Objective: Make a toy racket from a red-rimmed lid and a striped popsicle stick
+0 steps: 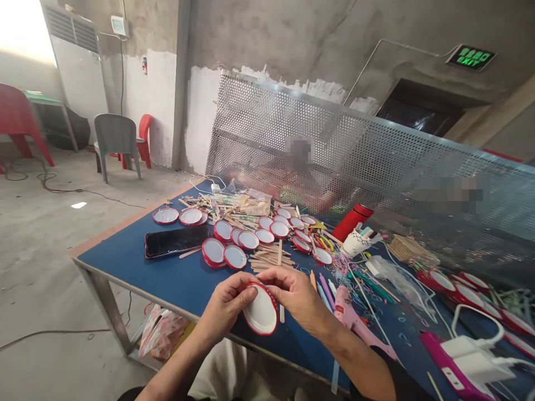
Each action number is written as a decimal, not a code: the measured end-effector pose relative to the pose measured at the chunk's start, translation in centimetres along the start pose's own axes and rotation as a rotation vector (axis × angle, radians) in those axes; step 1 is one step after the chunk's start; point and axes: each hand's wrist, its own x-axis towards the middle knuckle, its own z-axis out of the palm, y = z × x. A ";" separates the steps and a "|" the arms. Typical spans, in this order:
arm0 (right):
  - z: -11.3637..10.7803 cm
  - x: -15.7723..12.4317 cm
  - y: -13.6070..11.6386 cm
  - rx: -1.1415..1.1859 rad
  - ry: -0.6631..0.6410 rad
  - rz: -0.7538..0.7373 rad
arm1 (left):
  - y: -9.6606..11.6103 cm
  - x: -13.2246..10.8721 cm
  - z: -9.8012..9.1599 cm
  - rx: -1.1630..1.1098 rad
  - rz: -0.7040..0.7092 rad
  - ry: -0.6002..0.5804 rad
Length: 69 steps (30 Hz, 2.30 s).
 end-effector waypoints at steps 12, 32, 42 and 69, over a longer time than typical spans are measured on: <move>-0.1 -1.7 0.4 0.008 0.165 0.067 | 0.0 -0.1 -0.1 0.116 -0.028 -0.054; 1.3 -2.3 0.9 0.426 0.425 0.169 | 0.2 0.1 0.0 0.227 -0.040 -0.176; 0.9 -2.5 1.2 -0.089 0.331 0.104 | 0.7 -0.5 0.0 0.302 0.067 -0.106; 1.5 -0.6 1.9 0.101 0.328 0.006 | 0.7 0.1 0.3 0.036 -0.213 -0.254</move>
